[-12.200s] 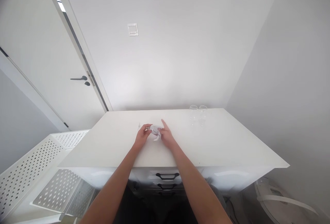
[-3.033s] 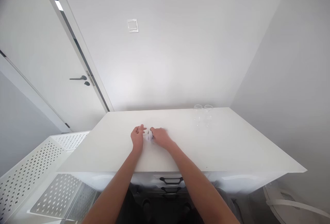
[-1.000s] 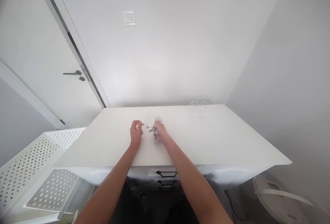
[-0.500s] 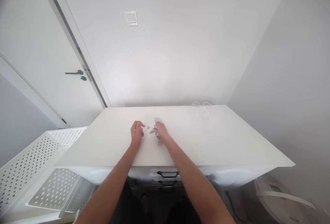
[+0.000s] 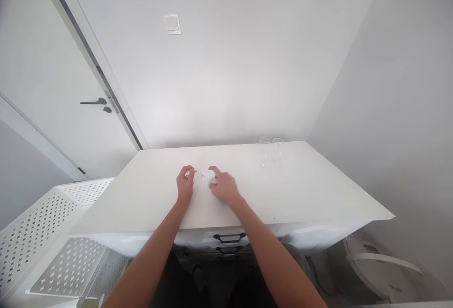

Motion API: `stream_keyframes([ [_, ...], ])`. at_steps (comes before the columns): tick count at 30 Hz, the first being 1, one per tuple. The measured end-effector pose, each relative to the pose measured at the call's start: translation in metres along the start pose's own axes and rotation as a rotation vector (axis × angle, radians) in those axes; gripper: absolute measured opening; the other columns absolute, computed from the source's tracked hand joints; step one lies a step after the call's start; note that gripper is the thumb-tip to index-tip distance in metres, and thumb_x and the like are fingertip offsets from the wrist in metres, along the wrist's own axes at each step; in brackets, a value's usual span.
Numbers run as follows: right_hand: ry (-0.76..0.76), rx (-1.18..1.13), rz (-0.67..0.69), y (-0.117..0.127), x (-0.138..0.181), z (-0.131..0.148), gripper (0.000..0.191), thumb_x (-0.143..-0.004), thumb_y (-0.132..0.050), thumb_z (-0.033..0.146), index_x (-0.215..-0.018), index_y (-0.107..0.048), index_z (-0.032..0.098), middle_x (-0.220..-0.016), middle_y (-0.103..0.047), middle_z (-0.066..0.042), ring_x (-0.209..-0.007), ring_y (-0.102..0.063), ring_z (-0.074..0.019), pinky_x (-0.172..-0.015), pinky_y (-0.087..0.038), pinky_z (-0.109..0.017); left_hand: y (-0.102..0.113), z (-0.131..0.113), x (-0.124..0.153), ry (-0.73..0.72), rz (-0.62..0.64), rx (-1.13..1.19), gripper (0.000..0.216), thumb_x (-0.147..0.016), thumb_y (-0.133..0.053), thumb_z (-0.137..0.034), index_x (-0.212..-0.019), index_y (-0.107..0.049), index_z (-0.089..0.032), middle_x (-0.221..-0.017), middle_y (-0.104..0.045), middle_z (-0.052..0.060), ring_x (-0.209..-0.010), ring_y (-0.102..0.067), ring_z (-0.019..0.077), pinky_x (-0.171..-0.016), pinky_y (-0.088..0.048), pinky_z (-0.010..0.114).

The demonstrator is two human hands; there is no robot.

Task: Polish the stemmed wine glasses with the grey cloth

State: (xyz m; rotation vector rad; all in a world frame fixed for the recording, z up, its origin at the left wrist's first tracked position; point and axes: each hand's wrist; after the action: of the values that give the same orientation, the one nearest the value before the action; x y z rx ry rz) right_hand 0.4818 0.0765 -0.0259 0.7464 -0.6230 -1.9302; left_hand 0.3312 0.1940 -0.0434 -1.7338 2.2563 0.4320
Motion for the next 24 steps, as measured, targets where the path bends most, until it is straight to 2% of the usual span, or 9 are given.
stream_keyframes([
  [2, 0.038, 0.180, -0.002, -0.016, 0.007, 0.007, 0.060, -0.088, -0.059, 0.030, -0.147, -0.049, 0.028, -0.092, -0.070, -0.006, -0.082, -0.066, -0.0244, -0.074, -0.046, -0.035, 0.001, -0.001, 0.001, -0.016, 0.007, -0.003, 0.022, -0.093, -0.062, -0.042, -0.099, -0.067, -0.022, -0.099, -0.067, 0.003, -0.064, -0.050, 0.0102, -0.059, -0.042, 0.024],
  [5, -0.022, 0.231, 0.000, -0.037, 0.005, 0.011, 0.039, -0.094, -0.059, 0.038, -0.132, -0.061, 0.032, -0.109, -0.068, -0.013, -0.086, -0.067, -0.0290, -0.077, -0.049, -0.044, 0.001, 0.000, 0.002, -0.065, 0.076, 0.003, 0.030, -0.090, -0.069, -0.043, -0.112, -0.067, -0.023, -0.106, -0.066, 0.004, -0.058, -0.042, 0.0070, -0.057, -0.042, 0.024],
  [7, -0.087, 0.232, -0.009, -0.041, 0.000, 0.007, 0.027, -0.099, -0.050, 0.034, -0.120, -0.067, 0.034, -0.110, -0.066, -0.014, -0.084, -0.067, -0.0296, -0.077, -0.050, -0.047, -0.001, 0.002, 0.001, -0.108, 0.184, 0.046, 0.043, -0.087, -0.073, -0.045, -0.124, -0.063, -0.025, -0.113, -0.065, 0.005, -0.057, -0.040, 0.0062, -0.055, -0.043, 0.023],
  [10, -0.143, 0.241, -0.037, -0.035, -0.005, -0.003, 0.033, -0.103, -0.039, 0.030, -0.112, -0.071, 0.033, -0.106, -0.067, -0.014, -0.087, -0.066, -0.0301, -0.079, -0.048, -0.047, -0.004, 0.008, -0.001, -0.144, 0.352, 0.184, 0.067, -0.085, -0.074, -0.052, -0.141, -0.047, -0.029, -0.128, -0.060, 0.010, -0.063, -0.051, 0.0082, -0.052, -0.047, 0.024],
  [13, -0.224, 0.250, -0.052, -0.017, 0.000, -0.019, 0.032, -0.103, -0.042, 0.034, -0.104, -0.074, 0.029, -0.099, -0.070, -0.012, -0.088, -0.066, -0.0276, -0.078, -0.045, -0.040, -0.004, 0.011, -0.003, -0.135, 0.360, 0.236, 0.057, -0.092, -0.064, -0.057, -0.138, -0.046, -0.029, -0.130, -0.057, 0.011, -0.071, -0.059, 0.0115, -0.052, -0.049, 0.025],
  [15, -0.296, 0.283, -0.069, 0.000, 0.009, -0.034, 0.030, -0.101, -0.047, 0.037, -0.098, -0.074, 0.026, -0.097, -0.072, -0.009, -0.087, -0.066, -0.0247, -0.074, -0.043, -0.036, -0.003, 0.011, -0.003, -0.092, 0.346, 0.181, 0.042, -0.098, -0.055, -0.056, -0.127, -0.053, -0.026, -0.109, -0.063, 0.007, -0.070, -0.058, 0.0119, -0.056, -0.050, 0.025],
  [18, -0.355, 0.317, -0.112, 0.029, 0.027, -0.062, 0.027, -0.098, -0.051, 0.038, -0.093, -0.073, 0.024, -0.097, -0.075, -0.007, -0.087, -0.065, -0.0218, -0.073, -0.041, -0.031, -0.001, 0.010, -0.002, -0.028, 0.384, 0.079, 0.037, -0.102, -0.047, -0.055, -0.115, -0.060, -0.023, -0.081, -0.058, 0.001, -0.063, -0.053, 0.0119, -0.062, -0.050, 0.027],
  [21, -0.430, 0.350, -0.158, 0.064, 0.044, -0.096, 0.031, -0.098, -0.049, 0.040, -0.091, -0.073, 0.021, -0.093, -0.075, -0.008, -0.085, -0.066, -0.0209, -0.071, -0.040, -0.029, -0.003, 0.010, -0.003, -0.017, 0.393, 0.058, 0.040, -0.103, -0.044, -0.057, -0.104, -0.064, -0.022, -0.093, -0.060, 0.004, -0.064, -0.052, 0.0109, -0.060, -0.048, 0.027],
  [24, -0.516, 0.386, -0.240, 0.102, 0.054, -0.132, 0.032, -0.096, -0.052, 0.045, -0.097, -0.075, 0.023, -0.098, -0.076, -0.008, -0.088, -0.068, -0.0222, -0.072, -0.042, -0.028, -0.006, 0.013, -0.004, -0.012, 0.377, 0.053, 0.043, -0.103, -0.044, -0.056, -0.092, -0.065, -0.020, -0.105, -0.060, 0.006, -0.063, -0.049, 0.0090, -0.058, -0.046, 0.027],
])
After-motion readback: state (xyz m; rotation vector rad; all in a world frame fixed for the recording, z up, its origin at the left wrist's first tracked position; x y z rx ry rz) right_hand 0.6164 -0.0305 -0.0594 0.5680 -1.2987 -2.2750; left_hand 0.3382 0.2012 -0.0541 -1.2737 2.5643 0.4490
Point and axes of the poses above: each hand's wrist, its own x-axis away from the middle knuckle, its own y-axis out of the back of the hand, z = x × y
